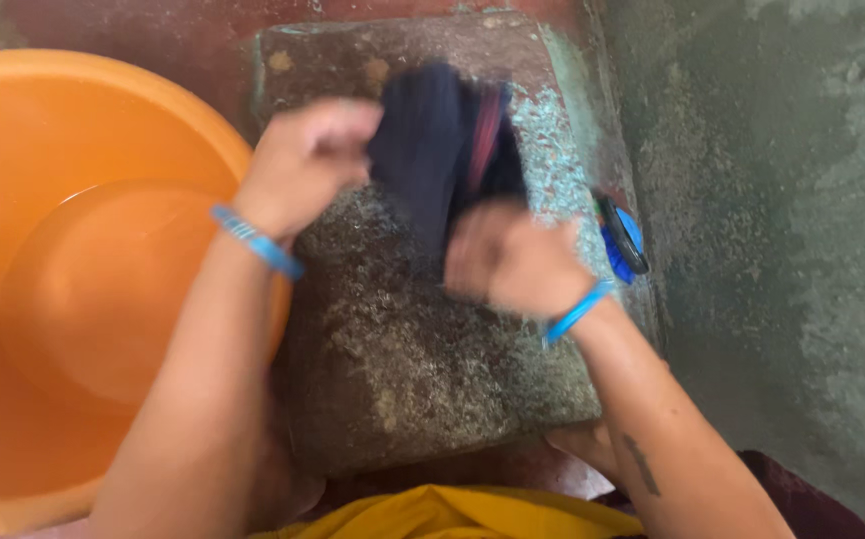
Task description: The person washes a black garment by hand. They repeatedly scoop water from an orange basin and pour it over the cloth on a stone slab, then scrub and wring the fabric.
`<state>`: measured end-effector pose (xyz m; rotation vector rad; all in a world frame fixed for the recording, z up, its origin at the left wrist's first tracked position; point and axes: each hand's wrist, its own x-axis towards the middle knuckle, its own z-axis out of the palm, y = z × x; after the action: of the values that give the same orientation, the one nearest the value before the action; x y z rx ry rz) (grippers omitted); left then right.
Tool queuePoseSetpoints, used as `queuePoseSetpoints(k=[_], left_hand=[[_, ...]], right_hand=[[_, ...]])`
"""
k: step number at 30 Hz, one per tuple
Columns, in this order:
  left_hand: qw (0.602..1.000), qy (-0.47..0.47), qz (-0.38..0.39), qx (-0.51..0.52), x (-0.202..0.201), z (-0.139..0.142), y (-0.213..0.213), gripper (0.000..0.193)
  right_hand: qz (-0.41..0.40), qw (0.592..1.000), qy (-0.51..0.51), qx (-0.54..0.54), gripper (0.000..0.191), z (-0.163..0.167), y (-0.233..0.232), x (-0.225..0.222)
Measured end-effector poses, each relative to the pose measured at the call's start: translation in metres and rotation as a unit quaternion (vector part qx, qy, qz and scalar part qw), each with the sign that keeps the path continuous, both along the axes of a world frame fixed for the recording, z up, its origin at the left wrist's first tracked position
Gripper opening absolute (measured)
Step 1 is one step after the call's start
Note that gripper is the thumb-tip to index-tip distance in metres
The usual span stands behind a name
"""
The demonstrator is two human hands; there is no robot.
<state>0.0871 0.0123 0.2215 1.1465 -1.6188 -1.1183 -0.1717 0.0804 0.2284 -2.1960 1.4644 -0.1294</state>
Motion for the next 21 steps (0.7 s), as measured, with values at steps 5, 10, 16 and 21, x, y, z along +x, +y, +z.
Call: queuePoseSetpoints(k=[5,10,16,21], left_hand=[[0.893,0.287,0.222,0.267,0.091,-0.058,0.013,0.027],[0.741,0.529,0.242,0.334,0.177,-0.156,0.022,0.034],[0.602,0.447,0.52,0.408,0.222,-0.21,0.093,0.043],[0.643,0.594,0.002,0.483,0.19,-0.175,0.051,0.06]], right_hand=[[0.022,0.989,0.041,0.137,0.044,-0.047,-0.011,0.025],[-0.016,0.993,0.096,-0.064,0.055,-0.125,-0.062,0.058],[-0.025,0.983,0.157,-0.089,0.058,-0.179,-0.066,0.062],[-0.024,0.984,0.146,-0.099,0.058,-0.177,-0.059,0.058]])
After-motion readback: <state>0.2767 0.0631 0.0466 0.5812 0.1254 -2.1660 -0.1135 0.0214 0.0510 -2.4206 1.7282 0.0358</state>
